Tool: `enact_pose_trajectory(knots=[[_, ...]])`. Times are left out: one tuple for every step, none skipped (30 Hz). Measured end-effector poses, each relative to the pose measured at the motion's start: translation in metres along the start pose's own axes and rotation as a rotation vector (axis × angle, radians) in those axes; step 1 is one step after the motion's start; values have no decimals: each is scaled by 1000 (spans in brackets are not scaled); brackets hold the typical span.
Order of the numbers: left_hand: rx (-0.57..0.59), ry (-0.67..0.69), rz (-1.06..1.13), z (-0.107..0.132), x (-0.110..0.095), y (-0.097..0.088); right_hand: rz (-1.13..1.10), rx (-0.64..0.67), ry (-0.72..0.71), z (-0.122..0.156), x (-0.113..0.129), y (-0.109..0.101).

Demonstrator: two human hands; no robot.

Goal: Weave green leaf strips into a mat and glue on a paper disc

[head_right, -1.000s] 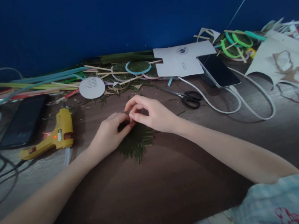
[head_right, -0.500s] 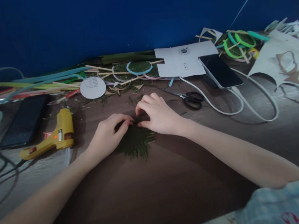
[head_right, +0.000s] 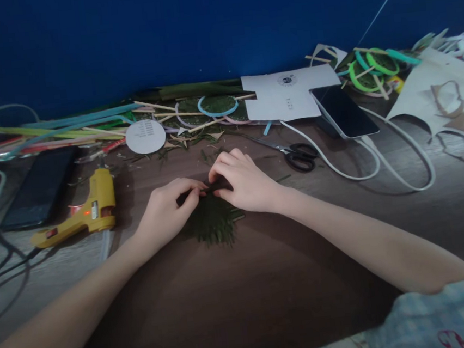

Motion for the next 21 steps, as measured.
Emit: enact_pose_trajectory(knots=[[2, -3, 0, 0, 0, 0, -8, 4, 0, 0, 0, 0], [2, -5, 1, 0, 1, 1, -12, 7, 0, 0, 0, 1], [2, -8, 4, 1, 1, 1, -15, 10, 2, 0, 0, 1], [2, -12, 8, 1, 1, 1, -15, 12, 3, 0, 0, 1], [3, -15, 12, 1, 1, 1, -16, 14, 3, 0, 0, 1], [2, -18, 17, 1, 1, 1, -19, 13, 0, 0, 1, 1], [1, -20, 19, 0, 1, 0, -25, 9, -6, 0, 2, 0], [-1, -21, 20, 0, 1, 0, -34, 6, -17, 0, 3, 0], [0, -22, 20, 0, 1, 0, -44, 2, -27, 1, 4, -1], [0, -23, 18, 0, 1, 0, -55, -2, -35, 1, 4, -1], [0, -24, 15, 0, 1, 0, -63, -5, -41, 1, 5, -2], [1, -25, 12, 0, 1, 0, -68, -10, -46, 2, 5, -2], [2, -26, 9, 0, 2, 0, -72, -15, -51, 2, 6, -3], [3, -26, 7, 0, 2, 0, -73, -20, -57, 2, 6, -3], [2, -27, 7, 0, 2, 0, -74, -26, -63, 2, 7, -3], [1, -26, 8, 0, 2, 0, -74, -31, -71, 2, 7, -4], [1, -25, 10, 0, 2, 0, -75, -36, -78, 2, 8, -4], [2, -22, 13, 0, 1, 0, -78, -39, -84, 2, 8, -5], [2, -20, 15, 0, 1, 0, -83, -42, -88, 2, 8, -5], [2, -19, 17, 0, 1, 0, -89, -45, -88, 2, 8, -5], [1, -20, 18, 0, 1, 0, -92, -49, -81, 2, 8, -6]])
Point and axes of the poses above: each hand's wrist, its own z-axis away from the middle knuckle, its own y-axis out of the palm, x = y × z, the point moved 9 cm from there along -z, towards the middle knuckle, and after that the axes turned 7 degrees about -x, right-handed, at the moved point
